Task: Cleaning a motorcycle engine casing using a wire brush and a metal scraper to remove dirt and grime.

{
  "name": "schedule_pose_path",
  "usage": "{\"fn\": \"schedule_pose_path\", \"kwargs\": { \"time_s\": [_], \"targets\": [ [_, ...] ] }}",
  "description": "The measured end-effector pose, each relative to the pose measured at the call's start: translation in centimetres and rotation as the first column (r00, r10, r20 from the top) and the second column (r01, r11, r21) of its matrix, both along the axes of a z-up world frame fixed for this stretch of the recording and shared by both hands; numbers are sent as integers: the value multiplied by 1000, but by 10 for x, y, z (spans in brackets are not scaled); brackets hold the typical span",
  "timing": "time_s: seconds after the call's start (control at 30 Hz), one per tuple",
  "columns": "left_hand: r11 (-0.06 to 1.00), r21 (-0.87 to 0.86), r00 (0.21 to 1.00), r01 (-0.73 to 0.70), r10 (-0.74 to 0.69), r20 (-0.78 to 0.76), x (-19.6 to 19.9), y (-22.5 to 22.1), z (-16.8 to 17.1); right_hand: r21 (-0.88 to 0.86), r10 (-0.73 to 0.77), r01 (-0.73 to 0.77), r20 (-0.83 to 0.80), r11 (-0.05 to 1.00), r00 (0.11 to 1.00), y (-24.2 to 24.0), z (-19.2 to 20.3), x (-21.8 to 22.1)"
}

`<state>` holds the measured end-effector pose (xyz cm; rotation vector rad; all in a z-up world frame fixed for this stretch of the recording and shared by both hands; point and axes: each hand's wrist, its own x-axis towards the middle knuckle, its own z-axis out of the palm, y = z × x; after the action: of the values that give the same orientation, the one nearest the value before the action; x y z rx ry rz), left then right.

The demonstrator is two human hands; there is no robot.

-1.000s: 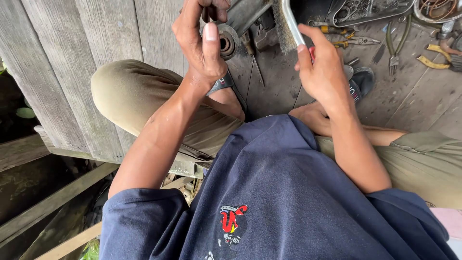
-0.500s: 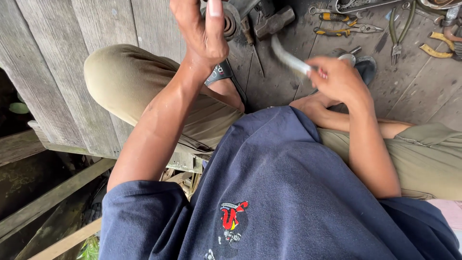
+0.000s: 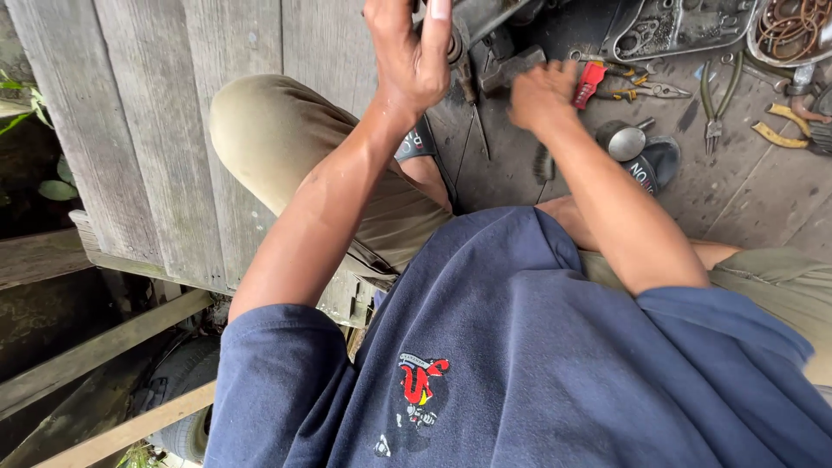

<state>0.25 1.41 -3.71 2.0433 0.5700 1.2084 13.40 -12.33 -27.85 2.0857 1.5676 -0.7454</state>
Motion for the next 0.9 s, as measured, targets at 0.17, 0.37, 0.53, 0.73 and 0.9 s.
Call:
{"fn": "schedule_pose_path", "kwargs": {
  "time_s": [0.17, 0.37, 0.53, 0.73, 0.9],
  "targets": [
    [990, -96, 994, 104, -101, 30, 3, 0, 13, 377, -245, 317, -227, 871, 943, 23, -4, -31],
    [984, -118, 991, 132, -131, 18, 4, 2, 16, 582, -309, 386, -233, 715, 922, 14, 14, -7],
    [988, -100, 993, 117, -116, 18, 0, 1, 7, 582, -573, 526, -122, 620, 810, -27, 11, 50],
    [997, -25, 998, 68, -67, 20, -2, 1, 0, 613, -487, 421, -66, 669, 871, -49, 1, 63],
    [998, 18, 997, 57, -57, 42, -1, 0, 0, 406, -152, 42, 243, 913, 958, -76, -39, 47]
  ]
}}
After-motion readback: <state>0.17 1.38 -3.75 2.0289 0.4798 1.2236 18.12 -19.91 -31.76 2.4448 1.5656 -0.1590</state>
